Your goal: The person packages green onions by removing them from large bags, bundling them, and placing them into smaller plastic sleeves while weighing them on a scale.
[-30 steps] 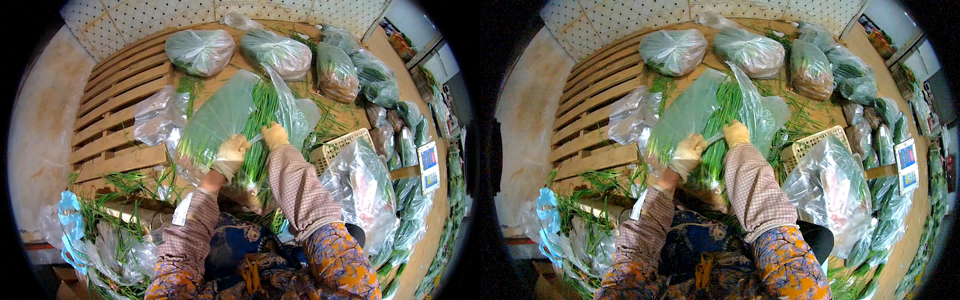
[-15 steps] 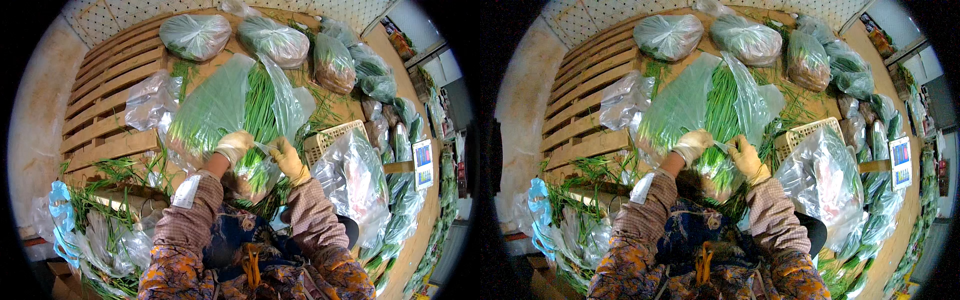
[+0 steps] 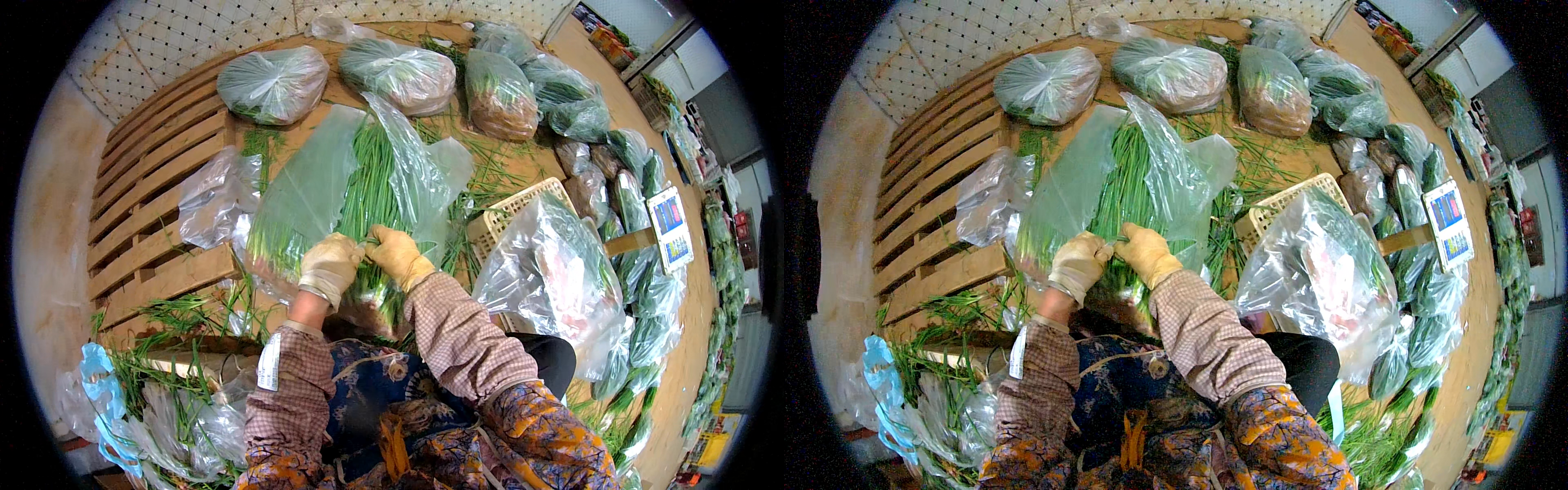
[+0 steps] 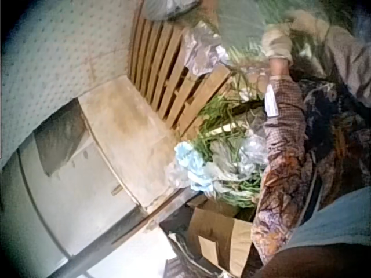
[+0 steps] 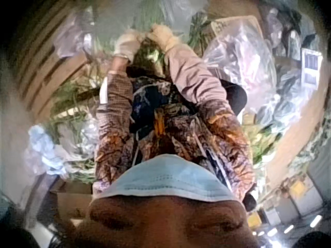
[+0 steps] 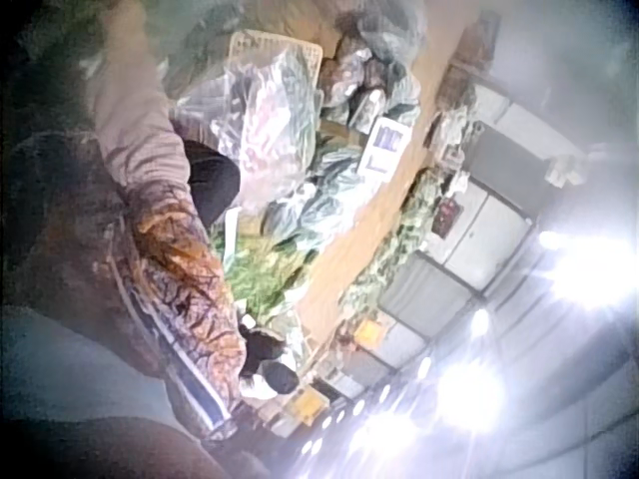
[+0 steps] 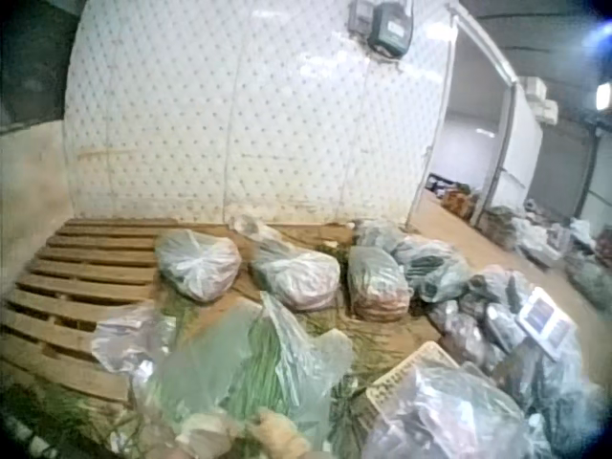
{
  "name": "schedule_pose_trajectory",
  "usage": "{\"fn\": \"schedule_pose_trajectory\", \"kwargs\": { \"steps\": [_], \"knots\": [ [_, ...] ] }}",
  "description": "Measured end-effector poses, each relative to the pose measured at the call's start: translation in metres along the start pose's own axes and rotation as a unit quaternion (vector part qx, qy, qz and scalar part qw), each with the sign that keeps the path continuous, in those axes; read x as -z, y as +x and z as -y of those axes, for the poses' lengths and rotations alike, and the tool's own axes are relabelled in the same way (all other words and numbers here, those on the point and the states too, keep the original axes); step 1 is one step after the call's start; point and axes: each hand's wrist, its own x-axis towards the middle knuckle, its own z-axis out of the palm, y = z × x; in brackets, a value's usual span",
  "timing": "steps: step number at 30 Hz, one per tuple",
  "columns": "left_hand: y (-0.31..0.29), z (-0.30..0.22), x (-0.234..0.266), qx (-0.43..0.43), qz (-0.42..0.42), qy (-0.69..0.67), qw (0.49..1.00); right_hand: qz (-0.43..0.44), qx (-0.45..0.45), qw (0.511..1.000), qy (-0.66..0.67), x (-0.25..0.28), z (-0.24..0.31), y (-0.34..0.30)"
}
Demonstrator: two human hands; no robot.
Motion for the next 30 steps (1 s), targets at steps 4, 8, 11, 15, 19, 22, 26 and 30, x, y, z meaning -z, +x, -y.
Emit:
{"fn": "schedule_pose_trajectory", "kwargs": {
  "steps": [4, 8, 11, 15, 19, 22, 26, 30],
  "knots": [
    [-0.003, -0.009, 0.006, -0.055, -0.041, 0.004, 0.998, -0.052, -0.001, 0.998, -0.029, -0.01, 0.007, 0.024],
    [-0.003, -0.005, 0.011, -0.055, -0.067, -0.004, 0.996, -0.09, 0.005, 0.995, -0.046, -0.015, 0.007, 0.052],
    [-0.005, -0.003, 0.014, -0.096, -0.117, 0.006, 0.988, -0.121, -0.005, 0.992, -0.035, -0.018, 0.002, 0.065],
    [-0.01, 0.003, 0.021, -0.12, -0.164, -0.019, 0.979, -0.09, -0.064, 0.994, 0.022, -0.005, 0.0, 0.079],
    [-0.018, 0.01, 0.03, -0.126, -0.163, -0.095, 0.974, -0.161, -0.048, 0.985, -0.024, -0.015, -0.001, 0.09],
    [-0.033, 0.024, 0.051, 0.02, -0.151, -0.445, 0.882, -0.143, 0.033, 0.942, -0.3, 0.001, -0.043, 0.105],
    [-0.05, 0.054, 0.1, 0.081, -0.269, -0.308, 0.909, -0.207, -0.093, 0.974, -0.02, 0.067, -0.161, 0.065],
    [-0.034, 0.111, 0.085, 0.302, -0.25, -0.269, 0.88, -0.176, -0.107, 0.97, -0.131, 0.055, -0.159, -0.017]
  ]
}}
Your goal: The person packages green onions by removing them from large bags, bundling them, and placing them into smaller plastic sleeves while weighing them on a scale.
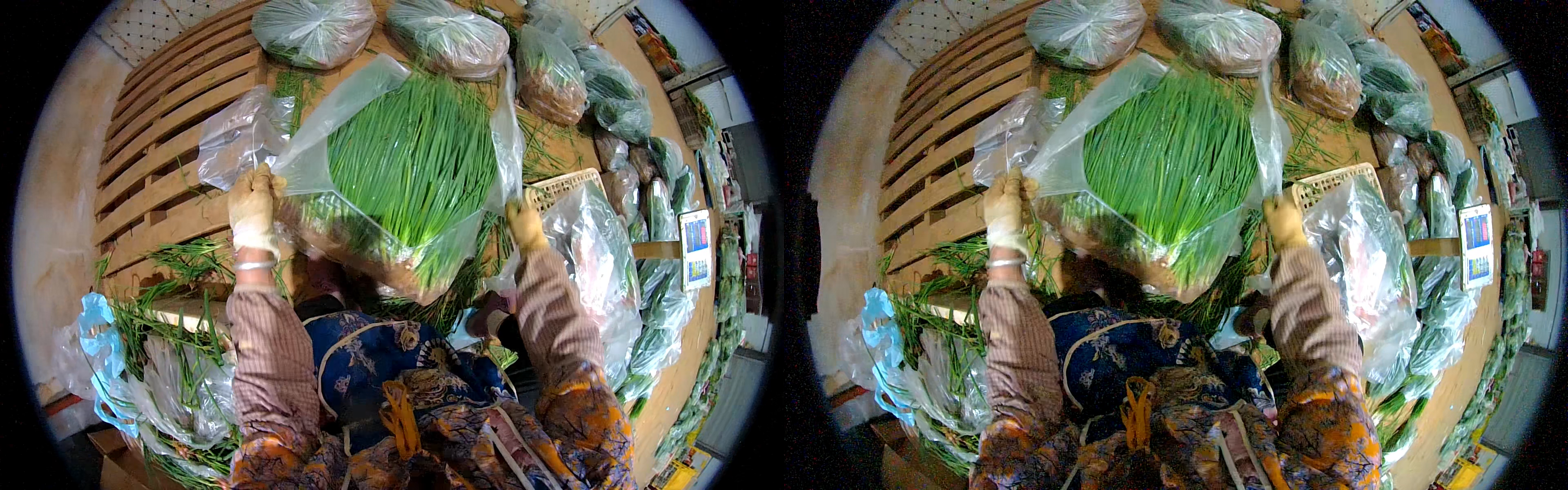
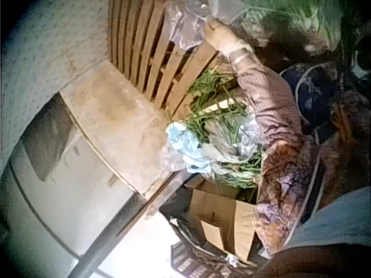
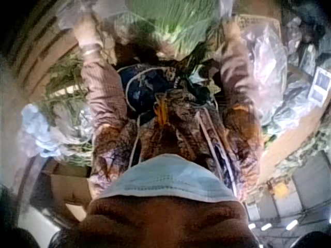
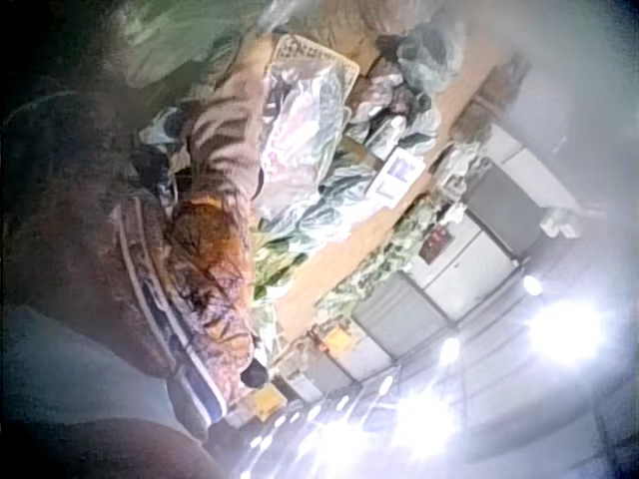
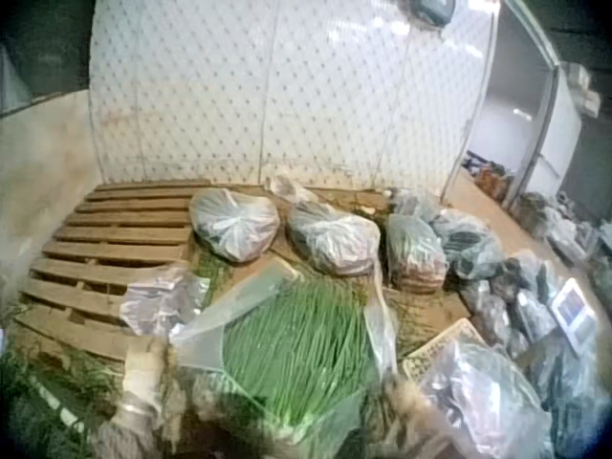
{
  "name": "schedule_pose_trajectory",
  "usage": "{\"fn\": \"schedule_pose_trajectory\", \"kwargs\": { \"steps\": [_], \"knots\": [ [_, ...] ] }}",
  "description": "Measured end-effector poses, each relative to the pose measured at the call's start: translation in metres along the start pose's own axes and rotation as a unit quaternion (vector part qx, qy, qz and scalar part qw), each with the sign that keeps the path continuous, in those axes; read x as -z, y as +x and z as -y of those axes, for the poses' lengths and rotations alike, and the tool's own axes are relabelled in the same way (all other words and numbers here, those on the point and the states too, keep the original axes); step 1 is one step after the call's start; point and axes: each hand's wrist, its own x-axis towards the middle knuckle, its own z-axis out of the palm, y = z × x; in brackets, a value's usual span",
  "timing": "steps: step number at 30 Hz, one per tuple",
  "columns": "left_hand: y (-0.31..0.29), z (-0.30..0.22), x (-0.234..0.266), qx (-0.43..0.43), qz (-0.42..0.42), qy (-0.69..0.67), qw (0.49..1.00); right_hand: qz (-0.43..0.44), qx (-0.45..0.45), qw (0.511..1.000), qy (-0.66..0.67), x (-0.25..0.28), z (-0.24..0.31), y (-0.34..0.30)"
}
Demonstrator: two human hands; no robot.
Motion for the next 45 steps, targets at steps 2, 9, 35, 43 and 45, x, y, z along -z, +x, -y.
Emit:
{"fn": "schedule_pose_trajectory", "kwargs": {
  "steps": [2, 9, 35, 43, 45],
  "knots": [
    [0.016, 0.03, 0.001, -0.027, -0.051, 0.14, 0.988, 0.232, -0.049, 0.963, -0.13, -0.007, -0.01, -0.045],
    [-0.062, -0.01, -0.094, -0.298, 0.279, 0.284, 0.868, 0.281, 0.038, 0.959, 0.001, -0.012, 0.015, -0.12],
    [-0.025, 0.086, -0.077, -0.228, 0.168, 0.479, 0.831, 0.473, -0.082, 0.873, -0.081, -0.076, -0.026, -0.182],
    [-0.016, 0.122, -0.047, -0.051, 0.269, 0.557, 0.784, 0.517, 0.069, 0.827, -0.209, -0.069, -0.034, -0.155],
    [-0.052, 0.062, -0.073, -0.086, 0.275, 0.508, 0.812, 0.274, -0.045, 0.96, -0.036, -0.049, -0.013, -0.145]
  ]
}}
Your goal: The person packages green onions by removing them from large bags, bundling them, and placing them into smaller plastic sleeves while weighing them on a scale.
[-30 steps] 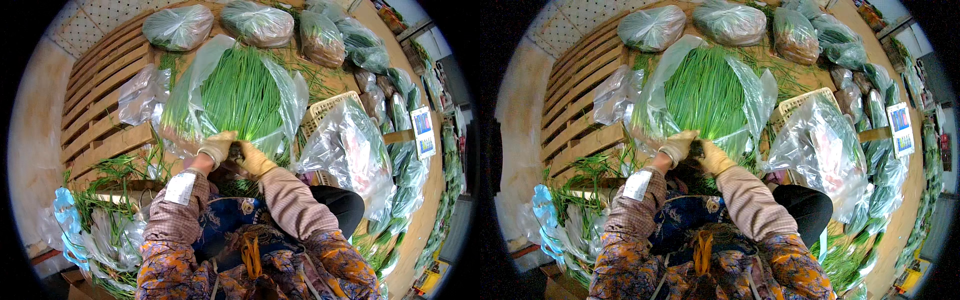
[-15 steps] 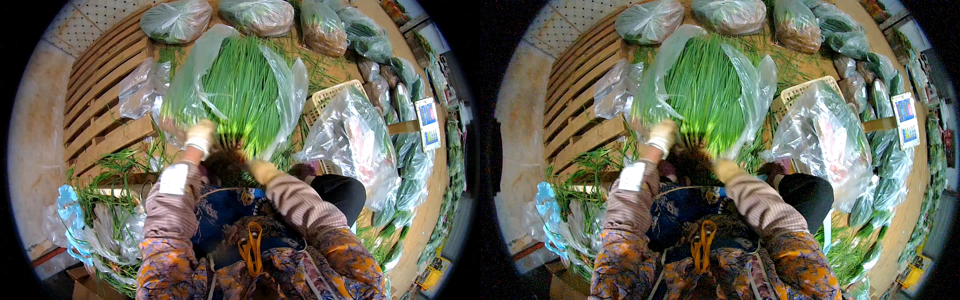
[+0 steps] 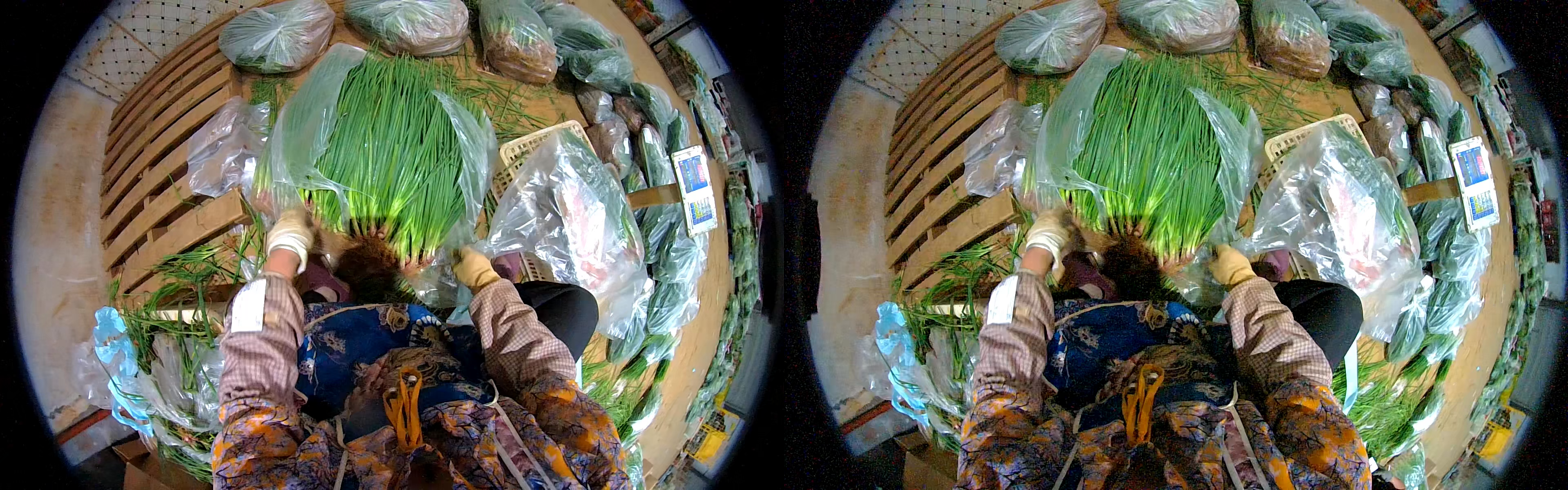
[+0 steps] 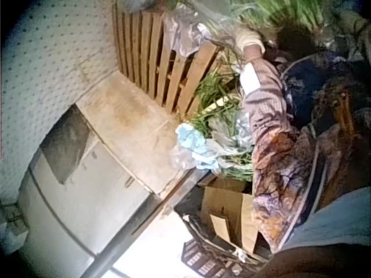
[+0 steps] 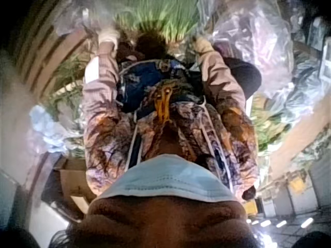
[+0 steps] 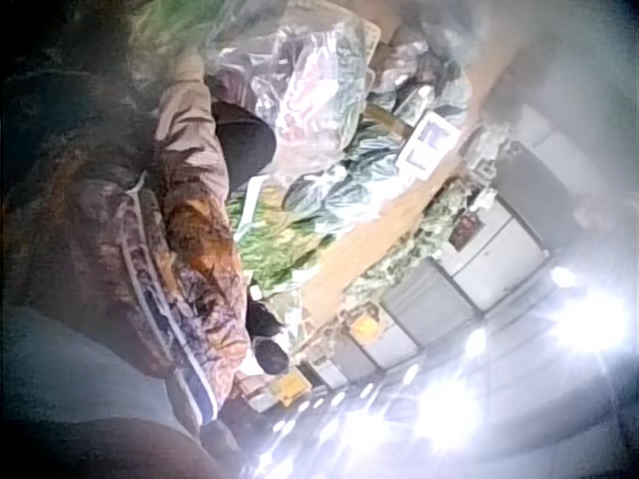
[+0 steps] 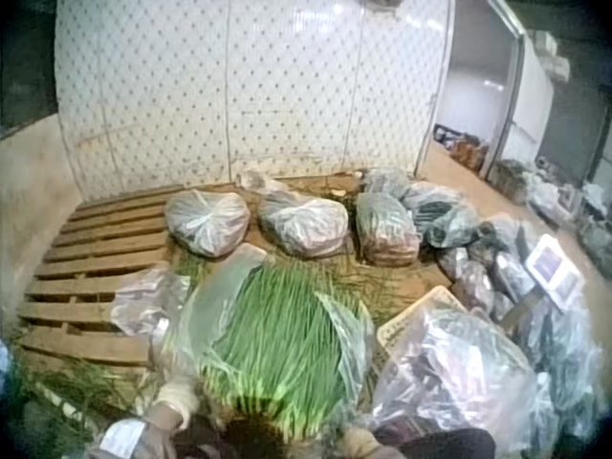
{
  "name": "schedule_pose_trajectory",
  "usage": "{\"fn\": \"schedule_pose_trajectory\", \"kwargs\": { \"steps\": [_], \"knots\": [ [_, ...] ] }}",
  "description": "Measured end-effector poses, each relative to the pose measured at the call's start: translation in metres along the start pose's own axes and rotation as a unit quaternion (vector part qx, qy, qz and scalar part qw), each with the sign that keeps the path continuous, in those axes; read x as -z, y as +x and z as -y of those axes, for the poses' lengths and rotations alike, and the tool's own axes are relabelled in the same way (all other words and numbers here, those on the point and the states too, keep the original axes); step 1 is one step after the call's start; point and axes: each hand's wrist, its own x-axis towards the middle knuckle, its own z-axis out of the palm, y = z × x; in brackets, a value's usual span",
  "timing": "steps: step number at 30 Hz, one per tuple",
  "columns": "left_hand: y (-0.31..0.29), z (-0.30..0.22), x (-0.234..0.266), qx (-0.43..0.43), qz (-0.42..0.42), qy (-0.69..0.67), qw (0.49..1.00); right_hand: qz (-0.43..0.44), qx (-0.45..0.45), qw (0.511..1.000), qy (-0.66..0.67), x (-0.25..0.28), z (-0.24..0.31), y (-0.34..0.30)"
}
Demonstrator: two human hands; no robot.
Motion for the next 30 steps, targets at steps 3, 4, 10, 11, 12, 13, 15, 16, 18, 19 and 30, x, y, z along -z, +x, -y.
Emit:
{"fn": "schedule_pose_trajectory", "kwargs": {
  "steps": [3, 4, 10, 11, 12, 13, 15, 16, 18, 19, 30],
  "knots": [
    [-0.058, -0.069, 0.015, -0.134, -0.06, -0.193, 0.97, -0.064, 0.0, 0.976, 0.206, -0.013, 0.016, 0.014],
    [-0.08, -0.089, 0.017, -0.119, -0.006, -0.294, 0.948, -0.083, 0.019, 0.968, 0.237, -0.027, 0.022, 0.022],
    [-0.108, -0.105, -0.068, -0.239, 0.039, -0.187, 0.952, -0.16, -0.126, 0.935, 0.289, -0.06, 0.084, 0.037],
    [-0.108, -0.106, -0.068, -0.247, 0.039, -0.186, 0.95, -0.164, -0.129, 0.932, 0.297, -0.059, 0.081, 0.038],
    [-0.107, -0.108, -0.068, -0.255, 0.039, -0.185, 0.948, -0.151, -0.111, 0.925, 0.332, -0.058, 0.074, 0.04],
    [-0.106, -0.107, -0.066, -0.237, 0.023, -0.187, 0.953, -0.135, -0.09, 0.917, 0.366, -0.054, 0.069, 0.04],
    [-0.096, -0.11, -0.061, -0.198, 0.046, -0.201, 0.958, -0.123, -0.058, 0.909, 0.394, -0.047, 0.059, 0.037],
    [-0.091, -0.115, -0.059, -0.184, 0.061, -0.209, 0.959, -0.101, -0.076, 0.918, 0.377, -0.044, 0.048, 0.041],
    [-0.082, -0.117, -0.069, -0.158, 0.041, -0.243, 0.956, -0.05, -0.103, 0.932, 0.344, -0.042, 0.037, 0.05],
    [-0.077, -0.106, -0.079, -0.118, 0.029, -0.256, 0.959, -0.099, -0.116, 0.943, 0.296, -0.03, 0.063, 0.034],
    [-0.057, -0.137, -0.106, -0.033, 0.157, -0.324, 0.933, 0.243, -0.014, 0.583, 0.775, -0.007, -0.016, 0.012]
  ]
}}
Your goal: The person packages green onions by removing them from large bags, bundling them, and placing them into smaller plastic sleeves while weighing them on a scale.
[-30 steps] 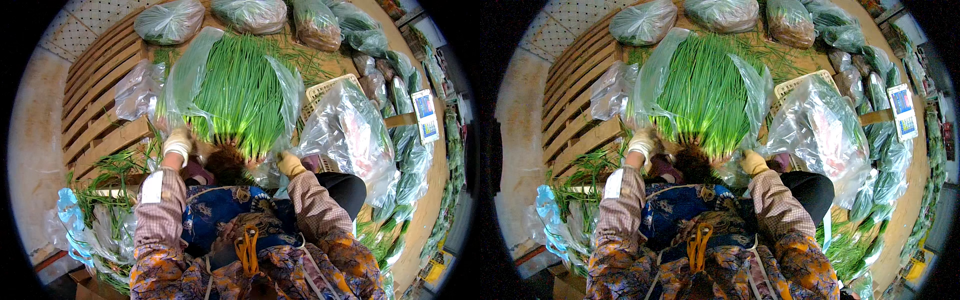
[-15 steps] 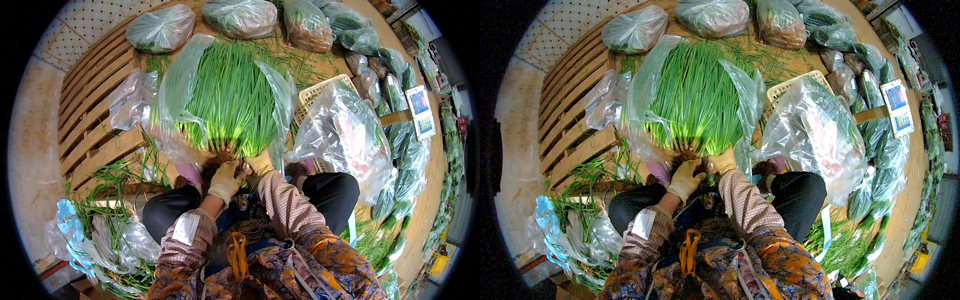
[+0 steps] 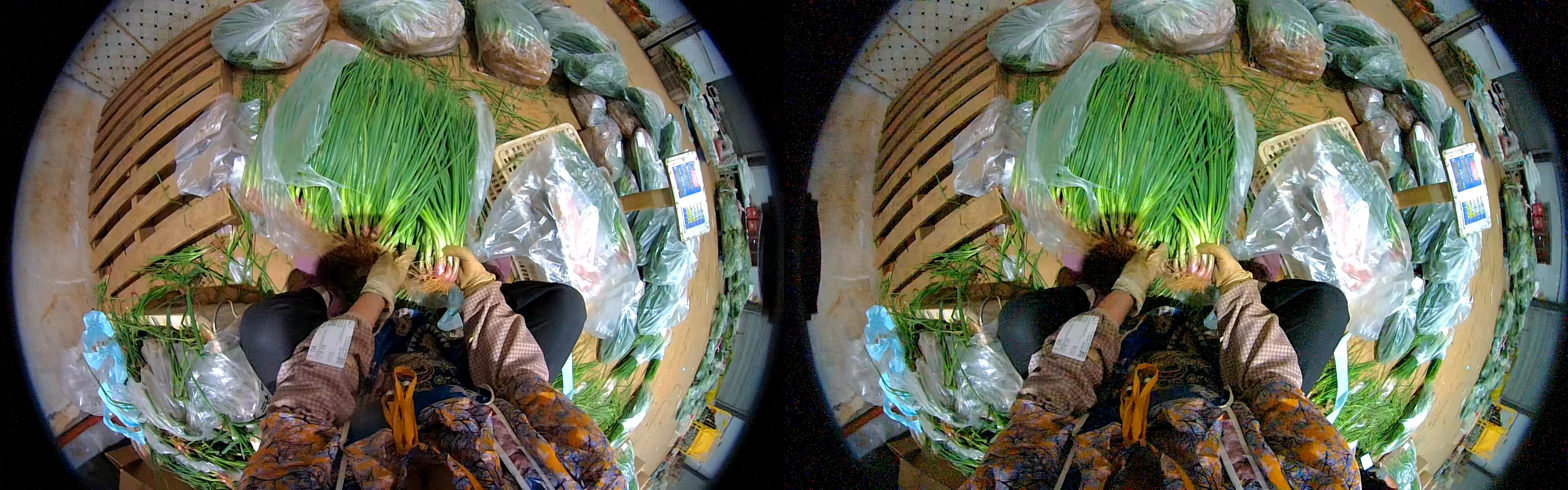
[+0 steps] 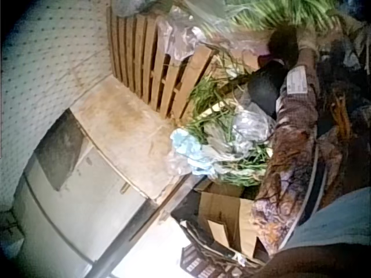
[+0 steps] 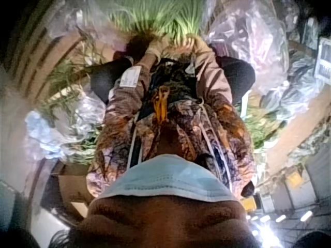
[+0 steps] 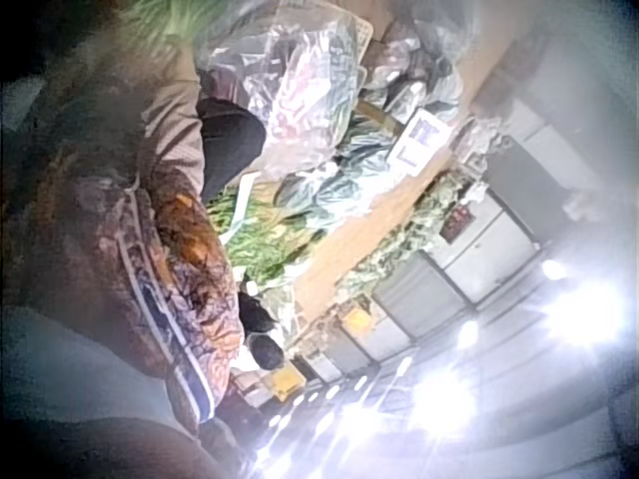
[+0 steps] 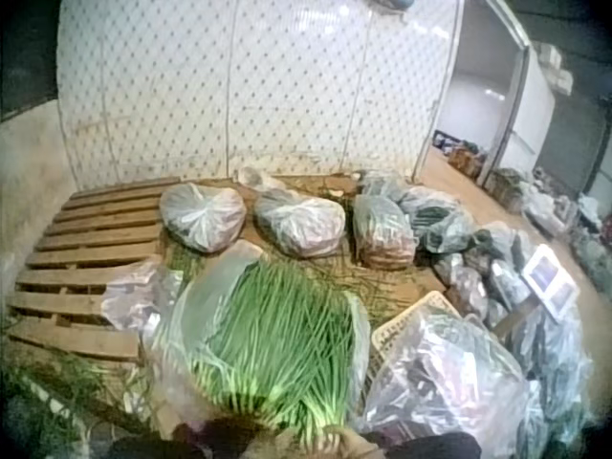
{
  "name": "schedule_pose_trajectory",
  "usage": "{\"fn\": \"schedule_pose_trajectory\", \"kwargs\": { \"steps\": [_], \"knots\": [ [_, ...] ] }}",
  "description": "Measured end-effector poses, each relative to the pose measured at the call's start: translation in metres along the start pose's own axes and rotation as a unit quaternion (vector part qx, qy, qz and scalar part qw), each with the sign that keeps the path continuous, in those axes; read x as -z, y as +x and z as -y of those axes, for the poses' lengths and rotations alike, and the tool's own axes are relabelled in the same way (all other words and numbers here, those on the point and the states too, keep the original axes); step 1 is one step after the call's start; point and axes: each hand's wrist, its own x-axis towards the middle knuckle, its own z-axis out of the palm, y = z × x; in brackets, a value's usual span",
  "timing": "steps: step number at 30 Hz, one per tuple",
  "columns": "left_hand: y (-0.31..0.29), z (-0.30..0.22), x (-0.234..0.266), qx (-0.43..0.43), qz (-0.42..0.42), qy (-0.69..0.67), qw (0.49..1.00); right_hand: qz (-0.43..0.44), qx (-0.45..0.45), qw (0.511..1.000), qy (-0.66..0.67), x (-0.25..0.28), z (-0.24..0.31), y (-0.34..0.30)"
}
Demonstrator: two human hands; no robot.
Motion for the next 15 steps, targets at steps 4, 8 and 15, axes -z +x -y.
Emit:
{"fn": "schedule_pose_trajectory", "kwargs": {
  "steps": [4, 8, 15],
  "knots": [
    [-0.002, -0.027, -0.018, 0.013, 0.121, -0.292, 0.949, 0.002, 0.064, 0.994, 0.088, 0.019, -0.022, 0.005],
    [0.031, -0.008, -0.057, 0.002, 0.152, -0.303, 0.941, -0.153, 0.105, 0.983, 0.003, -0.029, -0.026, 0.008],
    [0.0, -0.077, -0.048, -0.122, 0.126, 0.022, 0.984, -0.048, 0.143, 0.982, -0.112, -0.024, 0.013, -0.038]
  ]
}}
